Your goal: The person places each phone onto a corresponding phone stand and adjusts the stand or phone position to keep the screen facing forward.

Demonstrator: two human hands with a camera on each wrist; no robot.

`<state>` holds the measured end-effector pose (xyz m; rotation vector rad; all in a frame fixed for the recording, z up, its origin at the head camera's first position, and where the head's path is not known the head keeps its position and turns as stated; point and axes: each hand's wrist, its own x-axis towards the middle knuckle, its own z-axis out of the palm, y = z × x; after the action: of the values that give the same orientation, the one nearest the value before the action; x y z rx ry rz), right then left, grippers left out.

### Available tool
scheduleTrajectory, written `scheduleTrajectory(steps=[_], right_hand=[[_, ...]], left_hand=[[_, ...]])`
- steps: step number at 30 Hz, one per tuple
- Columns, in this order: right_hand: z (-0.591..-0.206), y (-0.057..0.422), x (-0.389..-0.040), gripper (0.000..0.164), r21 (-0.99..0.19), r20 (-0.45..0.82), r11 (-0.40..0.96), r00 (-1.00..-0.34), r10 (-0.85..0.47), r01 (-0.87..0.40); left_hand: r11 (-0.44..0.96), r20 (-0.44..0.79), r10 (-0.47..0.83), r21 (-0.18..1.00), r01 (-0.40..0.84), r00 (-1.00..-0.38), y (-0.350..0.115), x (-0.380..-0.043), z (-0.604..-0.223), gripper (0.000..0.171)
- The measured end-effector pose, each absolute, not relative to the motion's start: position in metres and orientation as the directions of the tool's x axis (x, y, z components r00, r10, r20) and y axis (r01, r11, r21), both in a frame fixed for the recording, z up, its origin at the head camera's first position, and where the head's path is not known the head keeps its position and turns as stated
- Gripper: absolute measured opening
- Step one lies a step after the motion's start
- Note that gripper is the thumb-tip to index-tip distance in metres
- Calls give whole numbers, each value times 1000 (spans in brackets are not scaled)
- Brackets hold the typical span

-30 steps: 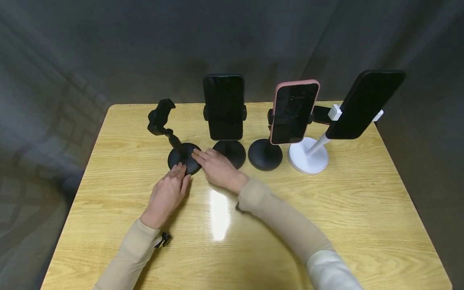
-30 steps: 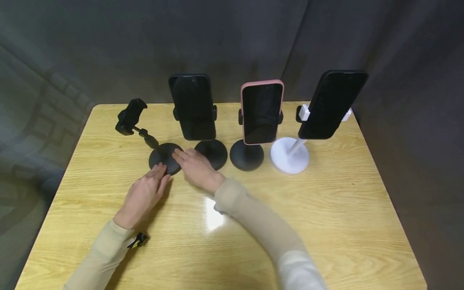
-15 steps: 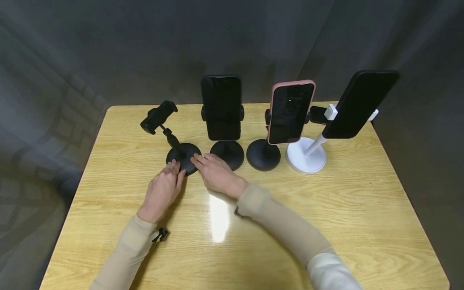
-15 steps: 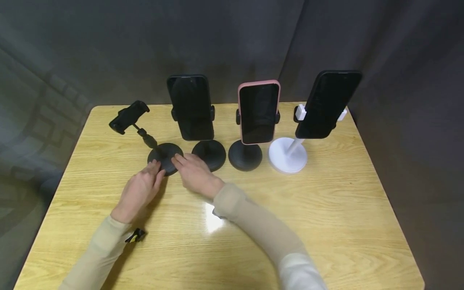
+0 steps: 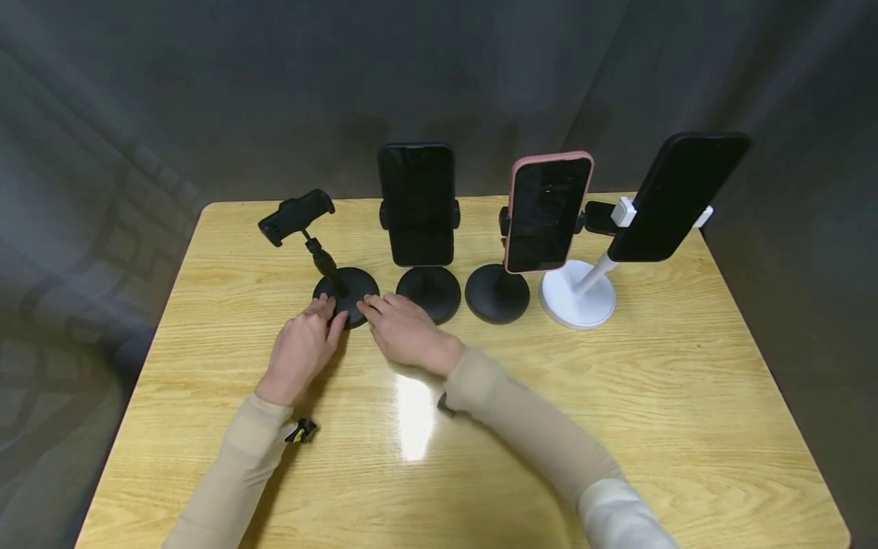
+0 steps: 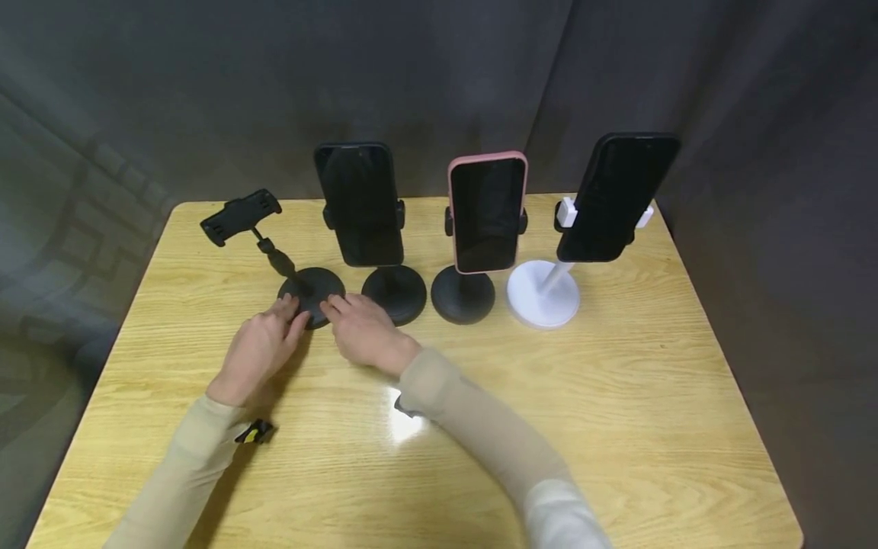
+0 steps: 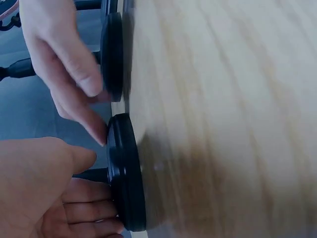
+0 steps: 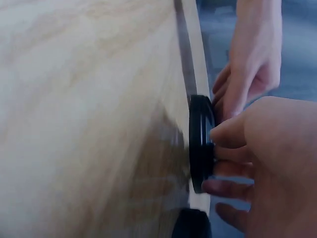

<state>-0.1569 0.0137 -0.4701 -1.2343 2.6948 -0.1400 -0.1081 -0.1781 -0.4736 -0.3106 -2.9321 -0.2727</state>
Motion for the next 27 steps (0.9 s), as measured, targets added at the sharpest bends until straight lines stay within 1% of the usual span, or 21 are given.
scheduleTrajectory(steps=[5, 11, 13, 21, 27], right_hand=[[-471, 19, -174, 48, -231, -85, 618, -617, -782, -751], [-474, 20, -186, 52, -259, -95, 597, -595, -798, -759], [-475, 19, -186, 52, -258, -92, 597, -596, -798, -760], [-473, 21, -178, 49, -232, -80, 629, -630, -772, -742], [-475, 23, -171, 50, -266, -79, 651, -657, -750, -711]], left_hand=[[962, 204, 180, 169, 215, -962, -175, -108, -475, 43], [975, 204, 195, 69, 213, -959, -167, -106, -480, 51], [976, 204, 194, 57, 209, -960, -165, -106, -481, 52], [971, 179, 200, 97, 219, -963, -163, -108, -480, 53], [953, 158, 192, 207, 222, -969, -168, -111, -482, 54]])
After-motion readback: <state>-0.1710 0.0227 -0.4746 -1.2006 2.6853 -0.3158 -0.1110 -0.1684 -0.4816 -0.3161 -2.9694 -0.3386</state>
